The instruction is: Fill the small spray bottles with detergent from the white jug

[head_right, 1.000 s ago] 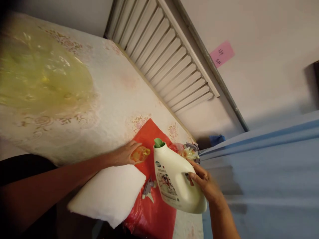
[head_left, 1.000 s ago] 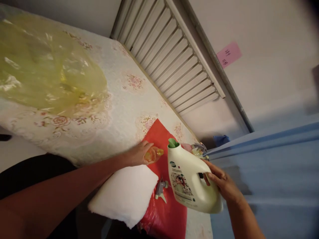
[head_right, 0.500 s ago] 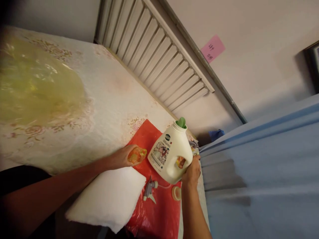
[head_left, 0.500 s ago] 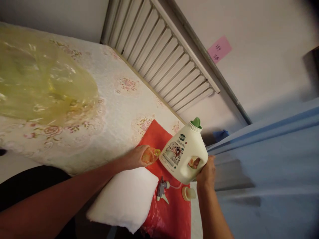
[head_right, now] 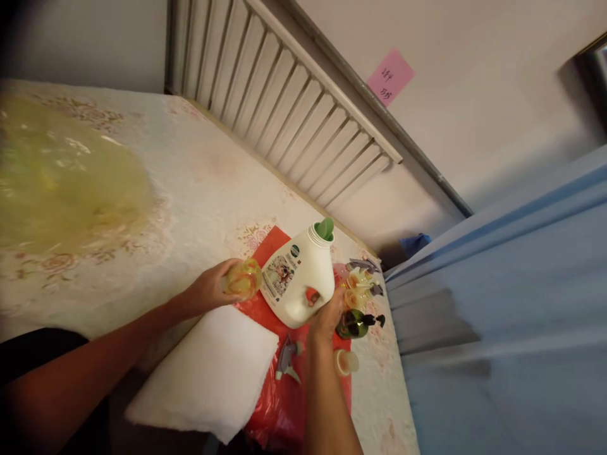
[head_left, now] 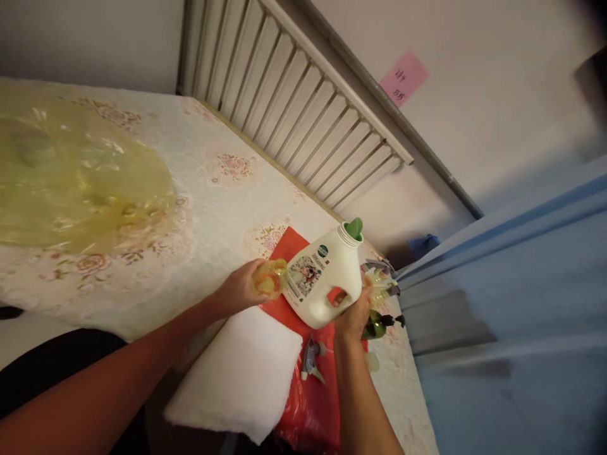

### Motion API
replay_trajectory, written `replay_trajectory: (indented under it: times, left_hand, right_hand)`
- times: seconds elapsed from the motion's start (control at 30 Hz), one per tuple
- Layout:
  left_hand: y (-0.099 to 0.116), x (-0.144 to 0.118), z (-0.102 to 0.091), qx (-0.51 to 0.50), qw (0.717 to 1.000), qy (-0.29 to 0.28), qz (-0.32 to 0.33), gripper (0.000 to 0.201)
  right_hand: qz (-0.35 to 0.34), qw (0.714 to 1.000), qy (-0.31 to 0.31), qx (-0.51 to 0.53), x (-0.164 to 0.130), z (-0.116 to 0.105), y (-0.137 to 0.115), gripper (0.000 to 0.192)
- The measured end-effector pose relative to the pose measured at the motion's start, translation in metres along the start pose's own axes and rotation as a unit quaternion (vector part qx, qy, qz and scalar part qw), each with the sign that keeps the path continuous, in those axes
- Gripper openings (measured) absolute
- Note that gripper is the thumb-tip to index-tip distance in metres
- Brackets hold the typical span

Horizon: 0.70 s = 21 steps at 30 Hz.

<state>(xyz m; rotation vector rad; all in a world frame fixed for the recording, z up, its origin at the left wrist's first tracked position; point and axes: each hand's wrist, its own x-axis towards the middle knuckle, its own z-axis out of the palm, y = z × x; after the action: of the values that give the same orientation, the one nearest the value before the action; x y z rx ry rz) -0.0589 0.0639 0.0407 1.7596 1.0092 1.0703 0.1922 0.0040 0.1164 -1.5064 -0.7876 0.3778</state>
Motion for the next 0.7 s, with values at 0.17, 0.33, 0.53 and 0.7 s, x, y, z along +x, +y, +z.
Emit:
replay_trajectory:
  times: [0.17,0.33,0.53,0.7]
  left_hand:
    - [-0.001,-0.011,-0.02,0.001,0.999,0.03,-0.045,0.076]
    - [0.011,-0.035,-0.028,0.024,0.996,0.059,-0.065,0.079]
    - [0.037,-0.066,-0.011,0.035,0.996,0.031,-0.072,0.079]
    - [0.06,-0.086,0.019,0.028,0.997,-0.008,-0.068,0.078]
  right_hand:
    - [0.03,0.999,-0.006,0.03,-0.011,0.008,0.015,0.06]
    - [0.024,0.998,-0.023,0.052,-0.018,0.015,0.031,0.061]
    - [-0.005,0.999,-0.027,0.035,-0.014,0.001,0.037,0.044]
    - [-0.026,0.997,-0.059,-0.044,-0.007,-0.056,0.047,0.034]
